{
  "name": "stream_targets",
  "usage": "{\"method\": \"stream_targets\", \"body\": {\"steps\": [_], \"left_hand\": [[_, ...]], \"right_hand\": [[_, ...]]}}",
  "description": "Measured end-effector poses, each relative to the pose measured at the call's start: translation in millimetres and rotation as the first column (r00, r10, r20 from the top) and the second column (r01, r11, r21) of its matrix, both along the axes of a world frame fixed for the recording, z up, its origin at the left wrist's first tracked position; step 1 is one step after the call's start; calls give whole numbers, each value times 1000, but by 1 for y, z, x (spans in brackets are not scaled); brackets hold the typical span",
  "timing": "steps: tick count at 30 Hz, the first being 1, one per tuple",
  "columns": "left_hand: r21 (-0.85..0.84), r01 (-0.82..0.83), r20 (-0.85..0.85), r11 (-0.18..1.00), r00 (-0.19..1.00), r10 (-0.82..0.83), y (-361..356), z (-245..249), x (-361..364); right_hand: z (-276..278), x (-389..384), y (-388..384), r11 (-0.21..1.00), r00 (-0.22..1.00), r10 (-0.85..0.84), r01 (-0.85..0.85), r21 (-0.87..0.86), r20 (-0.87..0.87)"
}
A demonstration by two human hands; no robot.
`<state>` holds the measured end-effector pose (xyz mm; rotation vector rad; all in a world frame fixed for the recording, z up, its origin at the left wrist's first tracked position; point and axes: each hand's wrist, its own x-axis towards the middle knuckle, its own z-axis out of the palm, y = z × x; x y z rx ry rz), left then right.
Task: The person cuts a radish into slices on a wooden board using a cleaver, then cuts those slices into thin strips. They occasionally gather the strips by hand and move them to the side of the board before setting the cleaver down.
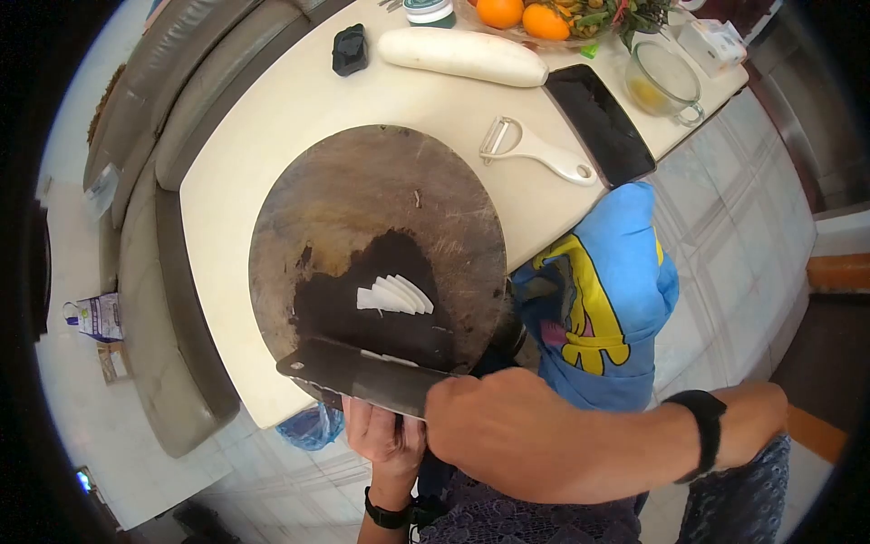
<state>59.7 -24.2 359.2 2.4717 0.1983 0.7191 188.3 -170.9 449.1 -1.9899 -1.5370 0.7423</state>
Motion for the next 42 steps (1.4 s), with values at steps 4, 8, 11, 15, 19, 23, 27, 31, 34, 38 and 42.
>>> {"method": "stream_targets", "body": {"steps": [4,8,11,15,19,23,27,31,34,38,42], "left_hand": [[24,-8,11,1000,1000,7,0,-3,-5],[37,-11,-3,999,1000,11,0,-1,-3],[17,-15,9,1000,1000,14,0,-2,-3],[25,-8,-17,1000,1000,9,0,-3,-6],[43,-4,12,999,1000,4,-1,-4,-4],[81,-5,19,997,1000,4,0,-4,-3],[69,13,-26,998,1000,-11,2,-8,-10],[66,22,-15,998,1000,-21,4,-7,-9],[66,20,-3,998,1000,-20,3,-6,-8],[71,-8,25,997,1000,6,1,-5,-5],[104,-21,55,994,998,15,0,-5,-3]], "right_hand": [[18,-2,-18,990,1000,-12,12,-139,1],[18,-2,-20,982,999,22,-16,-188,30],[12,2,-5,992,1000,25,-25,-124,-4],[-3,-3,14,1000,999,-6,5,12,34],[-2,4,5,999,999,-51,51,17,18],[13,5,-8,992,1000,6,-6,-126,-7],[15,2,-15,982,1000,20,-16,-190,16],[15,4,-8,981,1000,22,-20,-194,8],[10,5,5,991,997,77,-78,-109,-18],[-6,2,9,1000,1000,-11,11,4,-5],[-6,11,0,996,997,33,-39,-76,-71]]}}
